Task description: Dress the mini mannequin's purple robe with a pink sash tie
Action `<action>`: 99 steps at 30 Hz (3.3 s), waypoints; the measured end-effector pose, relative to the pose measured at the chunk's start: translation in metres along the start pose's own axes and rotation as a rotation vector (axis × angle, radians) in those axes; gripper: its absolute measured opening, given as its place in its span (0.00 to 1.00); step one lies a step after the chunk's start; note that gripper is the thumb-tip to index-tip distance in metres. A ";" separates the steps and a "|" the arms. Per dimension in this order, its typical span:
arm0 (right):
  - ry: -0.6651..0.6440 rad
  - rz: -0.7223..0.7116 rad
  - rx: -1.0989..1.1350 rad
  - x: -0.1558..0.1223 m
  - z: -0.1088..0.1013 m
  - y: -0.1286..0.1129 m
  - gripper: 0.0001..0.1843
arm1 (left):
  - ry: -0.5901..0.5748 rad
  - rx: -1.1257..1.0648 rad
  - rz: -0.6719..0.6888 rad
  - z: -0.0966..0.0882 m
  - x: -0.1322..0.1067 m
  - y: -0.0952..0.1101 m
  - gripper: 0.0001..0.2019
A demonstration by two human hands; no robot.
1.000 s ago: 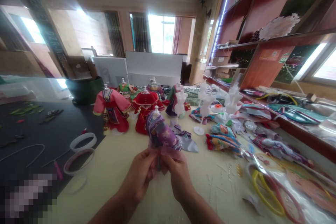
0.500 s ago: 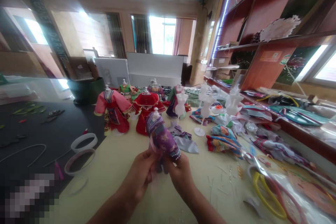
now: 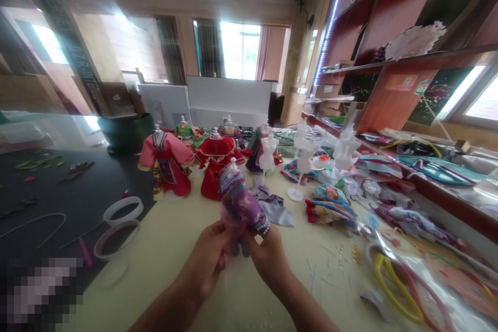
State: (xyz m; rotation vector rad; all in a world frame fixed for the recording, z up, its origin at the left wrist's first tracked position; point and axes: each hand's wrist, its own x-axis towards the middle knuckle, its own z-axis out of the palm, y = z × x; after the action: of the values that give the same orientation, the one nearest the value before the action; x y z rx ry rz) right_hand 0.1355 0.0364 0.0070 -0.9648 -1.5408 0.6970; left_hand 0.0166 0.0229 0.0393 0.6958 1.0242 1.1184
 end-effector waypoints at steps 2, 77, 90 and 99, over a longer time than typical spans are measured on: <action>0.028 0.002 -0.018 0.000 0.000 0.000 0.11 | 0.009 0.005 0.016 0.000 0.001 0.000 0.21; 0.200 0.417 0.381 0.001 -0.014 0.002 0.04 | 0.140 0.575 0.502 -0.024 0.001 0.003 0.13; 0.160 0.414 0.359 0.002 -0.014 -0.005 0.07 | 0.231 0.731 0.700 -0.025 -0.004 0.001 0.10; 0.176 0.400 0.335 0.002 -0.013 -0.002 0.09 | 0.225 0.642 0.638 -0.023 -0.003 0.000 0.11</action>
State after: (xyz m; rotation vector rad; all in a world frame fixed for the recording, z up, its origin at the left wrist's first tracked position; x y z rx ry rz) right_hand 0.1479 0.0361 0.0118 -1.0546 -1.0425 1.0823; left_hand -0.0053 0.0189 0.0314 1.5110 1.4262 1.4396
